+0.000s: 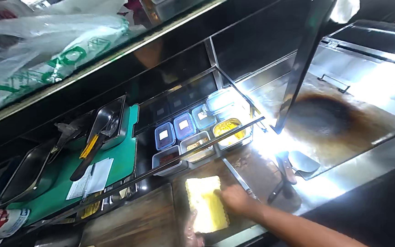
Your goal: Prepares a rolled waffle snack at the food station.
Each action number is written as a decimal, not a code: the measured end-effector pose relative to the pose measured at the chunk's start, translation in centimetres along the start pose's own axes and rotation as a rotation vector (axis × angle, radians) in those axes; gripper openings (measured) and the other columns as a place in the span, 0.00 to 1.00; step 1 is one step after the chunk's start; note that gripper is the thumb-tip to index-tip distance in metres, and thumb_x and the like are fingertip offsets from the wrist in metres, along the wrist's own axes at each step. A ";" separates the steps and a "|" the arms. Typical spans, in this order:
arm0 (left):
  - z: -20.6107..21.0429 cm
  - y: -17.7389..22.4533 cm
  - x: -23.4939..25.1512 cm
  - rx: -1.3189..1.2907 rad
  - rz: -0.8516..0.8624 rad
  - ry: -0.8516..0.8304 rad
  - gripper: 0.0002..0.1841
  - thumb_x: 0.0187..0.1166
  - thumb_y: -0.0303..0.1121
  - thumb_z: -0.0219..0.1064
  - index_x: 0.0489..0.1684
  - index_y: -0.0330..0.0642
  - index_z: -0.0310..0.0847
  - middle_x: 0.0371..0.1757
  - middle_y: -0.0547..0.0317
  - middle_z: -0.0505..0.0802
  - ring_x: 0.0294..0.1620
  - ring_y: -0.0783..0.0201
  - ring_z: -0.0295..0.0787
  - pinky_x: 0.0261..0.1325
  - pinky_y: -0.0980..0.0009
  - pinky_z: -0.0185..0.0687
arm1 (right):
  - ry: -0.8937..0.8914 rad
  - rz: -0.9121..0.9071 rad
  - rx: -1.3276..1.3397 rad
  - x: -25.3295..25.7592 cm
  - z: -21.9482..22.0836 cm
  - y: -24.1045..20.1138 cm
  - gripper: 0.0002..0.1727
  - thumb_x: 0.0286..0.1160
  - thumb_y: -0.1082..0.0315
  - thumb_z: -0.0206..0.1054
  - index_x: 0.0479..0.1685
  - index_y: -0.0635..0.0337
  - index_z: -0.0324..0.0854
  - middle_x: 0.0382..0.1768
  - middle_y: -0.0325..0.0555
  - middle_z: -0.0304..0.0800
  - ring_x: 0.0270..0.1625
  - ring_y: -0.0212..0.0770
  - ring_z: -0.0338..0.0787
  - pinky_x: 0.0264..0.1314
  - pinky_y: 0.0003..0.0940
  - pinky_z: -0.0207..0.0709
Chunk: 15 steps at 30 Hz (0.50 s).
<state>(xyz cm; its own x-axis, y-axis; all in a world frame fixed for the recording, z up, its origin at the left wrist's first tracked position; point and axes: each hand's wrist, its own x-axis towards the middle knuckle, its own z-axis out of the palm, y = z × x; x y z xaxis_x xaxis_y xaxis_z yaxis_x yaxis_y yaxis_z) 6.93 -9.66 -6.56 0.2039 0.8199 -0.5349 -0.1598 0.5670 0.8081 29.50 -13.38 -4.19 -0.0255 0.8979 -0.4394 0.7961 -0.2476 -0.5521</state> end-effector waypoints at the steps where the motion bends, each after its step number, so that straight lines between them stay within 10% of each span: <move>1: -0.2 -0.1 0.2 -0.003 0.008 -0.018 0.18 0.84 0.35 0.57 0.68 0.39 0.77 0.54 0.51 0.92 0.54 0.61 0.91 0.57 0.58 0.89 | -0.026 0.015 0.030 -0.8 0.0 -0.4 0.19 0.82 0.63 0.57 0.69 0.49 0.80 0.59 0.59 0.89 0.56 0.66 0.90 0.52 0.70 0.80; 12: -0.5 -0.3 0.0 0.114 0.025 -0.048 0.19 0.88 0.33 0.51 0.74 0.37 0.70 0.57 0.51 0.89 0.55 0.65 0.87 0.59 0.61 0.87 | 0.014 0.158 0.513 0.7 0.3 1.3 0.20 0.89 0.57 0.53 0.68 0.52 0.84 0.57 0.58 0.91 0.61 0.58 0.91 0.65 0.64 0.80; 15: -0.7 -0.6 0.5 0.098 0.018 -0.064 0.19 0.88 0.34 0.52 0.74 0.39 0.71 0.58 0.51 0.88 0.57 0.63 0.87 0.60 0.59 0.86 | 0.123 0.228 0.226 0.5 -0.8 1.4 0.19 0.84 0.59 0.54 0.68 0.49 0.82 0.60 0.57 0.90 0.61 0.61 0.91 0.59 0.68 0.81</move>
<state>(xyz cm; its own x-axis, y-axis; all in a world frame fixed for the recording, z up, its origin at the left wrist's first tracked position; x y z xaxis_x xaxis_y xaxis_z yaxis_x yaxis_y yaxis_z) 6.47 -9.49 -7.50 0.2640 0.8212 -0.5058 -0.0699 0.5393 0.8392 31.10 -12.96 -4.63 0.2222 0.8440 -0.4882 0.6184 -0.5091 -0.5987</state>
